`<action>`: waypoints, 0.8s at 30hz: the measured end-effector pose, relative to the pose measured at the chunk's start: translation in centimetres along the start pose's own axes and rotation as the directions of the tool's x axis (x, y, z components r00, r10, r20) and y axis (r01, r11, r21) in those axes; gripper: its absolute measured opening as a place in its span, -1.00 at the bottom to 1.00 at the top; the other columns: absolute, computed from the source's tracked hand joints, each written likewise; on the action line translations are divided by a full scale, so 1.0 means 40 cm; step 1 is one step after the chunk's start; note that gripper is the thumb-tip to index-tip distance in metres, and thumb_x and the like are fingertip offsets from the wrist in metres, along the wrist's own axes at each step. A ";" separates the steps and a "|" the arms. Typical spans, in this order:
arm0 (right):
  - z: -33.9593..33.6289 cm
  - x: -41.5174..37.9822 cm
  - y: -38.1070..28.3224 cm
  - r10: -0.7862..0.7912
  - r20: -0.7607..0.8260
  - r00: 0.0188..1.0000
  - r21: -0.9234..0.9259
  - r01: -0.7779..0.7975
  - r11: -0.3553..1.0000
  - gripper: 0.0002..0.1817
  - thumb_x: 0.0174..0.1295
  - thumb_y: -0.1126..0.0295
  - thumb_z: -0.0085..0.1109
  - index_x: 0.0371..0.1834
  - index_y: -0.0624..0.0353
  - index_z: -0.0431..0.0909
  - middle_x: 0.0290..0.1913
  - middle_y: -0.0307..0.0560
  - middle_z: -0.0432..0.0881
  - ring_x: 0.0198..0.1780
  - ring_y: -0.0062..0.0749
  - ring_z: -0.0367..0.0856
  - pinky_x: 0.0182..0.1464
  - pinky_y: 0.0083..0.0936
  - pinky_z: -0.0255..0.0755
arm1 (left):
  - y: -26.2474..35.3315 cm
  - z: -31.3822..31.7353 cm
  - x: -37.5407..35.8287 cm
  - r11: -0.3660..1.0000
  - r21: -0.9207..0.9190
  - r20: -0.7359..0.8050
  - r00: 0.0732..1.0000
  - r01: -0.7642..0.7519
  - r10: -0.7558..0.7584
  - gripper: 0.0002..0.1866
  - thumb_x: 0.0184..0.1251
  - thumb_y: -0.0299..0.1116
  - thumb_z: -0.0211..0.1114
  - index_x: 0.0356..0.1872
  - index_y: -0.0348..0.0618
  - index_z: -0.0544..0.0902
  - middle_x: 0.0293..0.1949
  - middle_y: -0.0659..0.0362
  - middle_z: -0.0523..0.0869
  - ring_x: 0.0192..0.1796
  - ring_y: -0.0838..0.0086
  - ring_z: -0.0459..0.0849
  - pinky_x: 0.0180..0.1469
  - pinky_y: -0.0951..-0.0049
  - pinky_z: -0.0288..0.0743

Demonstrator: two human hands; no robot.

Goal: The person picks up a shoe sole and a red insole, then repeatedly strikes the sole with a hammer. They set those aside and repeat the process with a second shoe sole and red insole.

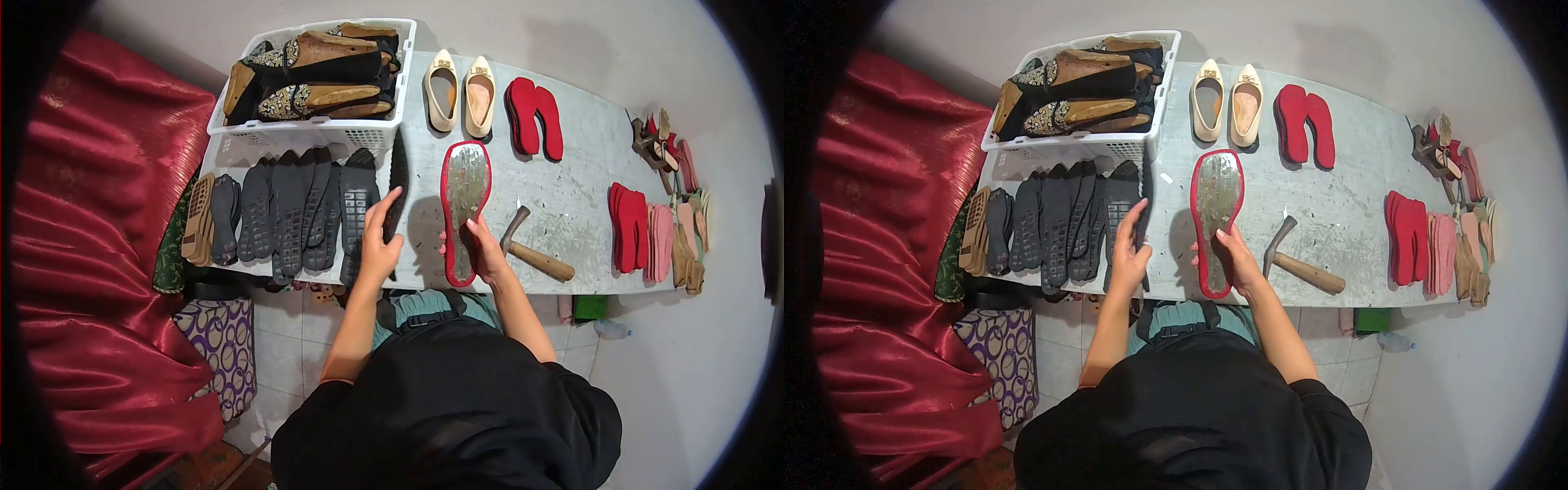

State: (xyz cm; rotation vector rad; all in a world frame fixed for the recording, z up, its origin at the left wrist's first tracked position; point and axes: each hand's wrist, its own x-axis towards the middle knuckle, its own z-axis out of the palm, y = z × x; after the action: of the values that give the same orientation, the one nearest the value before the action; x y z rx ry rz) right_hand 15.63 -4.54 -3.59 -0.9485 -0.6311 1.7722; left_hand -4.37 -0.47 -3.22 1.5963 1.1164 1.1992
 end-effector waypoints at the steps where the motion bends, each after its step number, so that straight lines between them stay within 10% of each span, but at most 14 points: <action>1: 0.001 0.001 0.002 0.002 0.004 1.000 0.001 -0.002 1.000 -0.48 0.26 0.11 -0.08 0.19 0.11 0.11 -0.17 0.11 0.53 -0.26 -0.21 0.59 -0.19 -0.36 0.46 | 0.008 0.009 -0.010 0.980 0.196 -0.045 0.999 -0.017 0.027 -0.25 -0.15 -0.69 0.03 0.22 0.13 0.40 0.07 -0.03 0.32 0.00 0.27 0.43 0.08 0.42 0.31; 3: 0.002 0.003 0.004 -0.017 0.003 1.000 0.018 0.017 1.000 -0.48 0.26 0.11 -0.07 0.18 0.11 0.11 -0.18 0.11 0.52 -0.26 -0.20 0.59 -0.19 -0.35 0.46 | 0.040 0.027 -0.017 0.844 0.533 -0.104 0.984 -0.066 0.142 -0.34 -0.08 -0.64 0.17 0.14 0.24 0.50 0.12 -0.13 0.23 0.13 0.04 0.28 0.20 0.21 0.16; 11: -0.034 -0.022 -0.004 -0.049 -0.040 0.998 -0.009 0.048 0.999 -0.49 0.24 0.13 -0.06 0.19 0.08 0.13 -0.18 0.08 0.53 -0.26 -0.20 0.59 -0.17 -0.33 0.47 | -0.060 0.017 -0.051 0.591 0.800 -0.211 0.971 0.107 0.109 -0.36 0.05 -0.46 0.29 0.22 0.30 0.39 0.25 -0.14 0.13 0.09 -0.01 0.25 0.14 0.09 0.17; 18: -0.062 -0.041 0.010 -0.028 -0.080 0.996 -0.021 0.027 0.999 -0.46 0.21 0.14 -0.03 0.20 0.08 0.12 -0.18 0.08 0.52 -0.27 -0.21 0.59 -0.16 -0.33 0.47 | -0.235 -0.023 -0.084 0.391 0.870 -0.193 0.937 0.300 -0.290 -0.30 0.15 -0.25 0.22 0.35 0.26 0.16 0.34 -0.17 0.03 0.15 -0.01 0.25 0.12 0.08 0.16; 24: -0.076 -0.065 0.006 -0.012 -0.107 0.994 -0.036 0.008 0.999 -0.45 0.19 0.13 -0.01 0.20 0.10 0.13 -0.16 0.09 0.51 -0.26 -0.19 0.58 -0.14 -0.32 0.46 | -0.235 -0.009 -0.080 0.336 0.892 -0.207 0.934 0.302 -0.291 -0.29 0.14 -0.17 0.21 0.35 0.19 0.16 0.34 -0.19 0.04 0.23 0.00 0.22 0.14 0.09 0.15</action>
State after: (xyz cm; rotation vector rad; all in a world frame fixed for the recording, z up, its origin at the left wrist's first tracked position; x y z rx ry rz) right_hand 18.57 -7.06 -4.64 -1.0551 -0.5991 1.6939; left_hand -6.78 -1.06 -12.84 1.9870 2.2234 0.2246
